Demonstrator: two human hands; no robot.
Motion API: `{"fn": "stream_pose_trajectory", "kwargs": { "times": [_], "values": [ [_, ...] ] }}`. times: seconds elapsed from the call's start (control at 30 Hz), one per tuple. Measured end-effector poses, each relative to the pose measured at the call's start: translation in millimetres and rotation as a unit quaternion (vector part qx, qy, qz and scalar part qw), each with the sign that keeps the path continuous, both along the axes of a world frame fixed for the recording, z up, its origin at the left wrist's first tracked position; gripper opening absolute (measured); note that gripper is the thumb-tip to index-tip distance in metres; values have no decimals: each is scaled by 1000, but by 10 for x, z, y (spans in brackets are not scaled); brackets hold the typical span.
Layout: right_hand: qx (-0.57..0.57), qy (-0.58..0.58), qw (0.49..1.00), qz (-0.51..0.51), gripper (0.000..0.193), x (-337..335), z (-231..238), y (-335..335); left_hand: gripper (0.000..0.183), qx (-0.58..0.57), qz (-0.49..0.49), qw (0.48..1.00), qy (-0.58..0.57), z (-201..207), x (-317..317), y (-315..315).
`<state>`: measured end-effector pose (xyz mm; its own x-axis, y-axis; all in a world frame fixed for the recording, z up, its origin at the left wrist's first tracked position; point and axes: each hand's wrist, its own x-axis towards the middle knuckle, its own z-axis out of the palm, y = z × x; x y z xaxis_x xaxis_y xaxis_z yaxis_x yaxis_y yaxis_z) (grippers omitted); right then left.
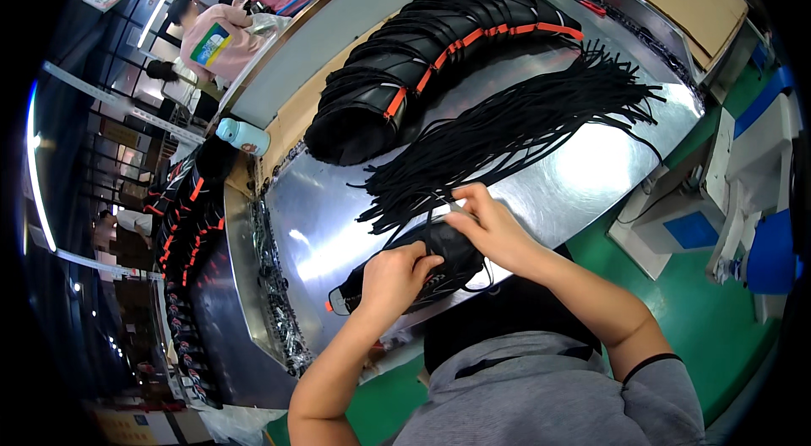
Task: The person laces black shoes with black shoelaces on a metal workbench. They thread the laces through eyelets, pull them tight, and place the finished shoes aside. The process is repeated for multiple shoes.
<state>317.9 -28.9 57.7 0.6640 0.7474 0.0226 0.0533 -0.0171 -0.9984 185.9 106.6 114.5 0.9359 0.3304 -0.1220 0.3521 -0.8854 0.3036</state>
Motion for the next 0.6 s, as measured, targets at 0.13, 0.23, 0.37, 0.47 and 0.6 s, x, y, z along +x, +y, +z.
{"fn": "stream_pose_trajectory", "kwargs": {
  "times": [0.13, 0.23, 0.37, 0.47, 0.6],
  "values": [
    [-69, -29, 990, 118, 17, -220, -13, -390, 30, -27, 10, 999, -31, -76, -18, 38],
    [-81, -152, 980, 102, 18, -384, -48, -442, 29, -29, 14, 999, -30, -41, -4, 22],
    [-83, -173, 976, 107, 16, -393, 45, -385, 23, -30, 23, 999, -33, -59, -10, 33],
    [-90, -198, 970, 104, 15, -422, 35, -350, 24, -24, 15, 999, -42, -77, -16, 43],
    [-104, -226, 964, 94, 15, -449, -29, -305, 27, -21, 16, 999, -36, -33, -7, 27]
  ]
}}
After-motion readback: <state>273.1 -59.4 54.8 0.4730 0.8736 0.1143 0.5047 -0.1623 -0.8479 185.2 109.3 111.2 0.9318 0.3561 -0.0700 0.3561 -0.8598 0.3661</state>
